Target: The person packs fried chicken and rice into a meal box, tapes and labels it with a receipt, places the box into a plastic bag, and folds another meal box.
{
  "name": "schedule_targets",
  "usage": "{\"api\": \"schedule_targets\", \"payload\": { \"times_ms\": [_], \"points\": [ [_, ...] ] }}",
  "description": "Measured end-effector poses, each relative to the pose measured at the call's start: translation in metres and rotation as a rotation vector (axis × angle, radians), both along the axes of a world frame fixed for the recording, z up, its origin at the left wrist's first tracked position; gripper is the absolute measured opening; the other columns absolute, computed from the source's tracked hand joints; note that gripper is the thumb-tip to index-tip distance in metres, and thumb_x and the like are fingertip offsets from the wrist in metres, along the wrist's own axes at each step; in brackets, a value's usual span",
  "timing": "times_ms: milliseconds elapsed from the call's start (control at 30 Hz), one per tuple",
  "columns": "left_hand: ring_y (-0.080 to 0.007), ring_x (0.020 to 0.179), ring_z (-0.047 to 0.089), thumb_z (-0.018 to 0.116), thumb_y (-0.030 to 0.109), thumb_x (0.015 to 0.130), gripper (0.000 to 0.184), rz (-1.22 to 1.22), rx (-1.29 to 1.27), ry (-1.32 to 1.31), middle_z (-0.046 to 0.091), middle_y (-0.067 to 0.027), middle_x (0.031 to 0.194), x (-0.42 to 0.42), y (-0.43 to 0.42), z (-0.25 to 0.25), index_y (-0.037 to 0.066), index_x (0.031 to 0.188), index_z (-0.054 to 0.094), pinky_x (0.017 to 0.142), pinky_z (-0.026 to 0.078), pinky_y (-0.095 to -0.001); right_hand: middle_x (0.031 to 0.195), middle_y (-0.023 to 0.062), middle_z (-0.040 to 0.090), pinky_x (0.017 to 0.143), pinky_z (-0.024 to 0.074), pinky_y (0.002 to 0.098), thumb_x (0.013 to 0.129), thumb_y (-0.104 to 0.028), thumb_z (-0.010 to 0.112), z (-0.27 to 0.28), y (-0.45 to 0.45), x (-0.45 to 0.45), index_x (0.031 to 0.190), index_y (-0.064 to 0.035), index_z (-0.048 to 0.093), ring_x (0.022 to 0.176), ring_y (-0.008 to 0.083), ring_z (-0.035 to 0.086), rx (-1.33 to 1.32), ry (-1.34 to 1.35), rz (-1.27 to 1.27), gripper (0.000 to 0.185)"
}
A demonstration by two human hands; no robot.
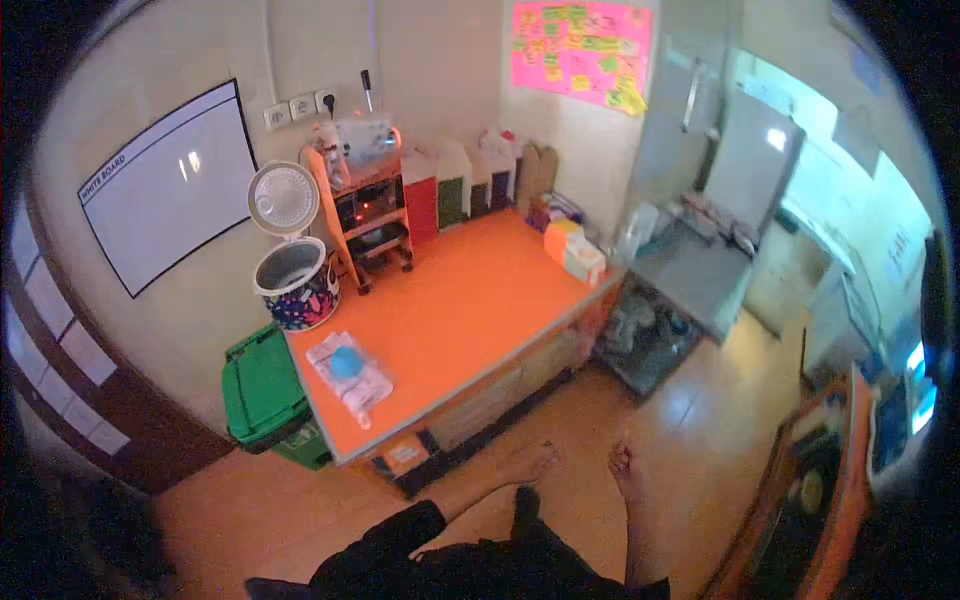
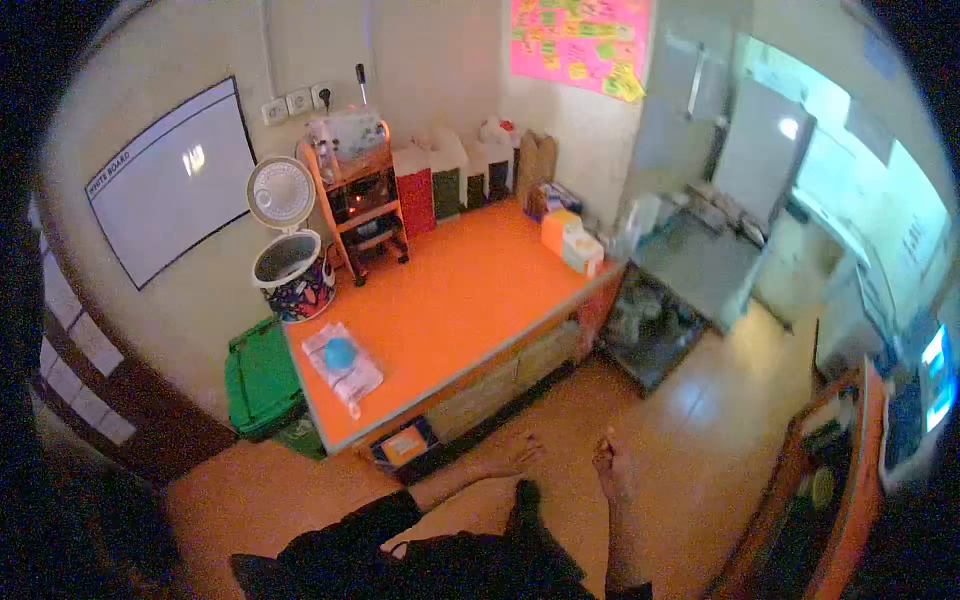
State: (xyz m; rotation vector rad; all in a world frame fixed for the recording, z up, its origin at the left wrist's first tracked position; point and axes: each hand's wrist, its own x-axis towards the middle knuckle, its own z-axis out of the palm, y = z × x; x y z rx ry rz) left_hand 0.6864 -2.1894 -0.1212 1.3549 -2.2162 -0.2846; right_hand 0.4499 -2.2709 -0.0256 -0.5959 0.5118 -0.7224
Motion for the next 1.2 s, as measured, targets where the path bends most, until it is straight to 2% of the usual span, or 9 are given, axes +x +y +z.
{"api": "schedule_targets", "payload": {
  "times_ms": [100,167,367,600,700,767,900,1100,1200],
  "points": [
    [-0.0346,0.108,0.05,0.053,0.013,0.086,0.018,0.121,-0.016,0.378,0.056,-0.0183,0.108,0.06,-0.042,0.061,0.003,0.099,0.061,0.091,0.043,-0.0435,0.069,-0.0017,0.055,0.049,0.0355,0.0217,0.091,-0.017,0.056,0.036,-0.113,0.066,0.084,-0.0113,0.057,0.056,0.006,0.047,-0.239,0.401,-0.072,0.009],
    [-0.0333,0.104,0.052,0.056,0.014,0.083,0.019,0.415,0.257,0.5,0.056,-0.0175,0.105,0.092,-0.066,0.058,0.004,0.098,0.062,0.09,0.043,-0.0433,0.07,-0.0015,0.055,0.056,0.0384,0.023,0.091,-0.014,0.056,0.063,-0.164,0.128,0.089,-0.0093,0.057,0.062,0.0088,0.051,-0.384,0.281,0.008,0.005],
    [-0.0321,0.1,0.054,0.058,0.011,0.079,0.02,0.913,-0.015,0.39,0.056,-0.015,0.098,0.223,-0.139,0.046,0.009,0.098,0.062,0.09,0.043,-0.0435,0.092,0.0035,0.063,0.067,0.0443,0.0274,0.086,-0.01,0.058,0.079,-0.315,0.331,0.098,-0.0084,0.057,0.08,0.0149,0.06,-0.781,0.424,0.311,0.013],
    [-0.0324,0.109,0.049,0.055,0.011,0.078,0.03,1.022,-0.002,0.359,0.054,-0.0165,0.111,0.33,-0.244,0.019,0.008,0.108,0.059,0.093,0.042,-0.0458,0.097,0.0083,0.064,0.081,0.047,0.0324,0.086,-0.01,0.054,0.026,-0.477,0.55,0.101,-0.0044,0.059,0.091,0.018,0.06,-1.406,0.598,0.471,0.017],
    [-0.0333,0.121,0.042,0.055,0.013,0.078,0.046,0.851,0.206,1.31,0.046,-0.0199,0.126,0.364,-0.311,0.043,0.004,0.122,0.05,0.099,0.039,-0.0446,0.101,0.0147,0.063,0.082,0.0477,0.0363,0.083,-0.008,0.056,0.046,-0.518,0.623,0.108,-0.004,0.058,0.095,0.0242,0.061,-1.621,0.652,0.401,0.025],
    [-0.0336,0.132,0.032,0.055,0.014,0.078,0.06,0.951,0.081,0.087,0.034,-0.0215,0.139,0.398,-0.367,0.05,-0.002,0.133,0.036,0.104,0.035,-0.0441,0.101,0.018,0.062,0.083,0.0483,0.0381,0.078,-0.004,0.057,0.05,-0.554,0.698,0.11,-0.0046,0.058,0.097,0.0308,0.059,-1.992,0.564,0.038,0.032],
    [-0.0339,0.136,0.025,0.055,0.012,0.078,0.068,0.928,0.194,-0.005,0.023,-0.0204,0.147,0.443,-0.438,0.092,-0.007,0.137,0.027,0.106,0.034,-0.0443,0.098,0.0189,0.062,0.084,0.0488,0.039,0.075,-0.001,0.056,0.074,-0.574,0.763,0.108,-0.0051,0.059,0.098,0.0356,0.059,-2.107,0.627,0.15,0.033],
    [-0.0372,0.138,0.018,0.053,0.008,0.078,0.074,1.103,0.217,0.126,0.012,-0.0236,0.15,0.474,-0.507,0.116,-0.008,0.141,0.018,0.11,0.027,-0.0424,0.104,0.016,0.061,0.084,0.0503,0.0421,0.073,-0.016,0.061,0.106,-0.59,0.809,0.106,-0.0076,0.063,0.101,0.0333,0.06,-2.287,1.086,0.791,0.035],
    [-0.0434,0.134,0.023,0.051,0.007,0.075,0.073,1.212,-0.154,-0.032,0.02,-0.0282,0.146,0.496,-0.539,0.106,-0.008,0.14,0.021,0.109,0.025,-0.0503,0.1,0.0145,0.063,0.078,0.0522,0.0442,0.072,-0.022,0.061,0.092,-0.61,0.833,0.104,-0.0094,0.065,0.098,0.0315,0.062,-2.507,0.881,0.8,0.034]
  ]
}}
